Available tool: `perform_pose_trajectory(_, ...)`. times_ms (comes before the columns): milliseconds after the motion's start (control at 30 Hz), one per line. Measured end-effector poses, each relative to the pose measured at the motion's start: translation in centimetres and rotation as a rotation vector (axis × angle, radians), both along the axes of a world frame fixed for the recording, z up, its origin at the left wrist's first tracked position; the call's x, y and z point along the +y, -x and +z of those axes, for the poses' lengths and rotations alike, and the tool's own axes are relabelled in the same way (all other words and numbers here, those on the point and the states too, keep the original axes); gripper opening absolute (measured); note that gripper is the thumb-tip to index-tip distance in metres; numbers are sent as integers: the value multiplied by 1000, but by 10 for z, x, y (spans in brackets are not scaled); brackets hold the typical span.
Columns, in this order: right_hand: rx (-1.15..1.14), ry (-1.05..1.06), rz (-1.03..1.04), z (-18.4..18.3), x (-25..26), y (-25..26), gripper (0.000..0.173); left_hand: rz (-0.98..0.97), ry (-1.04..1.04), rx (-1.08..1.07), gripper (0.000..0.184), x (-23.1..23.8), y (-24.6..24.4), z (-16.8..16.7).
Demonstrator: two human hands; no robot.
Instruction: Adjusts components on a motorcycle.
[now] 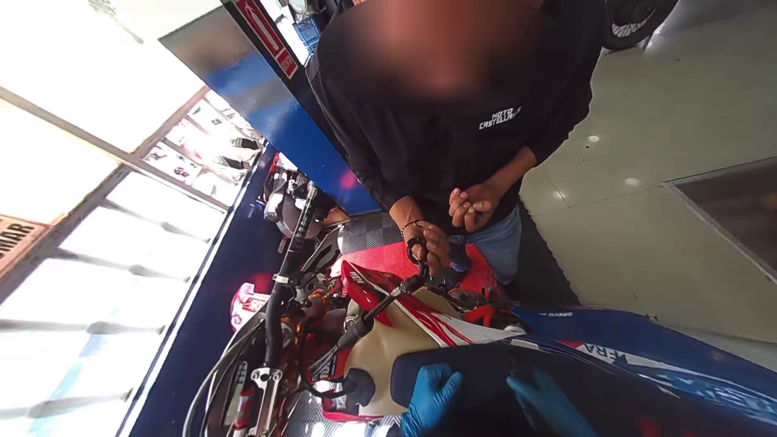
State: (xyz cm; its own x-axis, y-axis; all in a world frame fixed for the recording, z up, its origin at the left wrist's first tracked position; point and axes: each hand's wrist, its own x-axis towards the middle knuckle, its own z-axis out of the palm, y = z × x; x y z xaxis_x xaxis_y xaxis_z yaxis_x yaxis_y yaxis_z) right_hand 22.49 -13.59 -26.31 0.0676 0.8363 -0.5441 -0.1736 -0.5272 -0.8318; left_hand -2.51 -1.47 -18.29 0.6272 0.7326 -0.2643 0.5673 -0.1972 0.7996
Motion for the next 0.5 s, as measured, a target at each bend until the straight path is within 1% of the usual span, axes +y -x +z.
perform_pose_trajectory(33,19,-23,11,-15,-3,-2,34,-2,13,-128,41,4,10,-31)
perform_pose_trajectory(67,23,-5,14,-15,-3,-3,34,-2,37,-176,42,5,15,-47)
perform_pose_trajectory(100,15,33,9,0,1,-1,29,9,49,-189,42,5,17,-54)
perform_pose_trajectory(133,-5,80,0,27,7,2,22,21,57,-170,41,4,16,-51)
perform_pose_trajectory(167,-17,106,-19,44,11,5,19,18,72,-127,40,5,13,-42)
perform_pose_trajectory(200,-19,115,-27,48,12,5,18,9,95,-84,40,7,9,-31)
perform_pose_trajectory(233,-19,117,-30,46,12,5,19,8,105,-70,40,7,7,-27)
perform_pose_trajectory(267,-19,123,-33,46,11,5,18,22,102,-93,39,7,8,-32)
perform_pose_trajectory(300,-12,127,-32,49,11,5,18,37,83,-140,39,5,11,-43)
perform_pose_trajectory(367,3,141,-31,43,12,5,19,51,51,-220,36,3,14,-57)
perform_pose_trajectory(400,-2,145,-12,42,12,4,22,61,43,-229,35,2,13,-57)
perform_pose_trajectory(433,-10,140,16,42,12,2,24,77,58,-189,33,1,9,-48)
perform_pose_trajectory(467,-16,119,46,35,10,0,29,96,114,-78,31,2,2,-29)
perform_pose_trajectory(500,-18,92,66,19,7,-2,33,117,219,64,29,4,-8,-4)
